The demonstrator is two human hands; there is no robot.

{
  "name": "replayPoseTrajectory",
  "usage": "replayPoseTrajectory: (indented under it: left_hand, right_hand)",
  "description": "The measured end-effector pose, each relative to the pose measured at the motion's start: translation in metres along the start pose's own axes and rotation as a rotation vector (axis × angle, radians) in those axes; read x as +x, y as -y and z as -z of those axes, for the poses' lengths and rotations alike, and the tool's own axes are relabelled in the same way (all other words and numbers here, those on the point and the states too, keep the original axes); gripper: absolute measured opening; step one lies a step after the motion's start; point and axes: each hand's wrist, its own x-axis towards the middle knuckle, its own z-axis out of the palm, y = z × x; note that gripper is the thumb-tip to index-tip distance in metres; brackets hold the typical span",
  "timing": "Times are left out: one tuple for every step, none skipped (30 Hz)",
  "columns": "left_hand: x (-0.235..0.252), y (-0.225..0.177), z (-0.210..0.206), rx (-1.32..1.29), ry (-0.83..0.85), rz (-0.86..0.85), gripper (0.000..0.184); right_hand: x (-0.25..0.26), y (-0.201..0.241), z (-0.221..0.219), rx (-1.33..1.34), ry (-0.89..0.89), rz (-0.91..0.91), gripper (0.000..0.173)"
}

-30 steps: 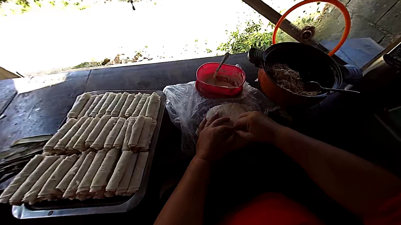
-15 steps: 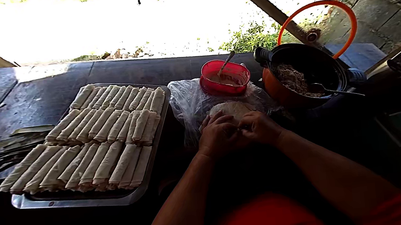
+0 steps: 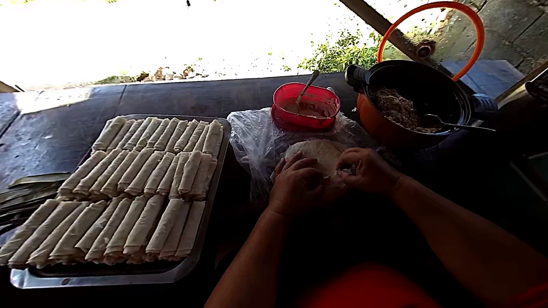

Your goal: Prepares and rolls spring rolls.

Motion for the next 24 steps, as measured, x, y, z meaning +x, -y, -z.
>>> replayPoseTrajectory:
  left_hand:
    - [0.0,0.002,0.003,-0.058,0.003,-0.012,0.029]
    - [0.0,0.004,0.007,-0.151,0.012,-0.011,0.032]
    - [0.0,0.007,0.012,-0.27,0.016,0.009,0.033]
    - [-0.001,0.01,0.016,-0.402,0.01,0.049,0.034]
    - [-0.001,0.011,0.02,-0.523,-0.016,0.096,0.035]
    - [-0.001,0.012,0.021,-0.615,-0.053,0.136,0.037]
    - [-0.001,0.014,0.022,-0.683,-0.079,0.164,0.039]
    - [-0.001,0.015,0.023,-0.731,-0.1,0.182,0.04]
    - [-0.001,0.015,0.023,-0.753,-0.112,0.196,0.04]
    - [-0.001,0.015,0.023,-0.754,-0.113,0.206,0.039]
    - [-0.001,0.015,0.023,-0.742,-0.105,0.208,0.039]
    - [0.0,0.015,0.023,-0.712,-0.091,0.207,0.038]
    - [0.0,0.014,0.022,-0.671,-0.07,0.204,0.036]
    - [0.001,0.013,0.022,-0.62,-0.043,0.193,0.033]
    - [0.001,0.013,0.019,-0.552,-0.015,0.167,0.03]
    - [0.003,0.013,0.016,-0.46,0.008,0.127,0.03]
    - [0.004,0.012,0.012,-0.341,0.022,0.083,0.031]
    - [0.005,0.008,0.01,-0.211,0.035,0.051,0.031]
    - [0.006,0.004,0.01,-0.096,0.058,0.038,0.029]
    - [0.007,-0.002,0.009,-0.003,0.082,0.035,0.026]
    - [0.008,-0.007,0.008,0.058,0.09,0.042,0.023]
    - [0.009,-0.011,0.008,0.083,0.093,0.059,0.021]
    - [0.01,-0.015,0.008,0.089,0.091,0.078,0.02]
    - [0.01,-0.017,0.008,0.096,0.087,0.092,0.02]
  right_hand:
    - [0.001,0.004,0.011,-0.01,-0.025,0.017,0.008]
    - [0.003,0.01,0.026,-0.03,-0.059,0.033,0.007]
    - [0.005,0.016,0.043,-0.063,-0.097,0.046,0.008]
    - [0.008,0.022,0.062,-0.108,-0.138,0.047,0.009]
    - [0.01,0.026,0.082,-0.168,-0.18,0.026,0.01]
    - [0.013,0.027,0.102,-0.236,-0.22,-0.014,0.011]
    - [0.016,0.027,0.12,-0.314,-0.251,-0.061,0.013]
    - [0.019,0.024,0.137,-0.395,-0.262,-0.125,0.014]
    - [0.021,0.021,0.151,-0.466,-0.251,-0.216,0.015]
    - [0.024,0.017,0.161,-0.522,-0.228,-0.324,0.017]
    - [0.028,0.01,0.167,-0.565,-0.188,-0.433,0.018]
    - [0.032,0.002,0.17,-0.598,-0.138,-0.542,0.022]
    - [0.035,-0.009,0.17,-0.624,-0.095,-0.624,0.026]
    - [0.037,-0.019,0.169,-0.654,-0.067,-0.673,0.028]
    - [0.037,-0.025,0.169,-0.684,-0.042,-0.7,0.026]
    - [0.037,-0.028,0.169,-0.707,-0.008,-0.723,0.023]
    - [0.037,-0.029,0.169,-0.721,0.04,-0.754,0.017]
    - [0.038,-0.028,0.169,-0.733,0.084,-0.788,0.012]
    - [0.038,-0.025,0.168,-0.739,0.11,-0.814,0.015]
    - [0.037,-0.022,0.168,-0.738,0.118,-0.833,0.016]
    - [0.035,-0.019,0.169,-0.735,0.119,-0.842,0.015]
    - [0.033,-0.016,0.17,-0.732,0.123,-0.838,0.014]
    - [0.03,-0.015,0.171,-0.725,0.129,-0.826,0.014]
    - [0.027,-0.014,0.171,-0.716,0.13,-0.814,0.017]
